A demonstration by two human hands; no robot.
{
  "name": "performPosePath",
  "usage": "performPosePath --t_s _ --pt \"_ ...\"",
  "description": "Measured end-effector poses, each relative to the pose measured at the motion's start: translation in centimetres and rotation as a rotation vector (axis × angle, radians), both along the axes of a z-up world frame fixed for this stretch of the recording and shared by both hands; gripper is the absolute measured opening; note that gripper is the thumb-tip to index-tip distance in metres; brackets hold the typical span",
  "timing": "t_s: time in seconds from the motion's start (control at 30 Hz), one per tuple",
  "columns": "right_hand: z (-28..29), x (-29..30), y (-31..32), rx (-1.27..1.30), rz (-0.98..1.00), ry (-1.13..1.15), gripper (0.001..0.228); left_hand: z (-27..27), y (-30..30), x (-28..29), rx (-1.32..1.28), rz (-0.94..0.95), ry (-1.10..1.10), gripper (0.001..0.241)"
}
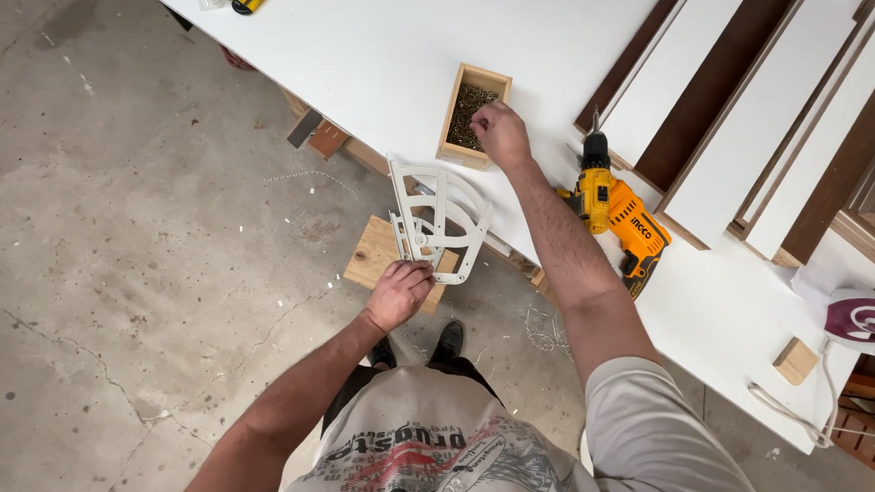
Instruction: Assembling shoe rack mechanisms by attaching plastic hinges to wooden blocks using a power drill and screws.
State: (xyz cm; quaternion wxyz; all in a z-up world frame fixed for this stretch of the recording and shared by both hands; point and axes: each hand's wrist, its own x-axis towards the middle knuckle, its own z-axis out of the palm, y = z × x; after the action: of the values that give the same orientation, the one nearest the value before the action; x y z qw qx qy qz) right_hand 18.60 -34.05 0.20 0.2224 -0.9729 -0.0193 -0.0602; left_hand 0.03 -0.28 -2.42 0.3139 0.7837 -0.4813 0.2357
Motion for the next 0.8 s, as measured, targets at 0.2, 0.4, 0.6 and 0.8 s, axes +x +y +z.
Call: performPosePath --t_s 0.2,0.4,0.6,0.8 --pt "6.2 -7.7 5.6 0.49 -0.196 -0.06 0.014 -0.1 -0.1 0.2 0.009 0.009 -0.017 0.008" --pt "7.1 -19.6 13.4 0.51 -0.094 0.21 0.017 0.2 0.1 0.7 -0.016 0.014 -0.046 0.011" --pt "4.4 -25.2 15.3 0.442 -0.146 0.151 0.015 -0.3 0.2 0.5 -0.021 -0.013 -0.032 0.009" --pt "2.6 -25.6 14.8 0.419 -0.042 -0.101 0.011 -0.6 0.3 0.5 -0.033 -0.004 -0.031 0.009"
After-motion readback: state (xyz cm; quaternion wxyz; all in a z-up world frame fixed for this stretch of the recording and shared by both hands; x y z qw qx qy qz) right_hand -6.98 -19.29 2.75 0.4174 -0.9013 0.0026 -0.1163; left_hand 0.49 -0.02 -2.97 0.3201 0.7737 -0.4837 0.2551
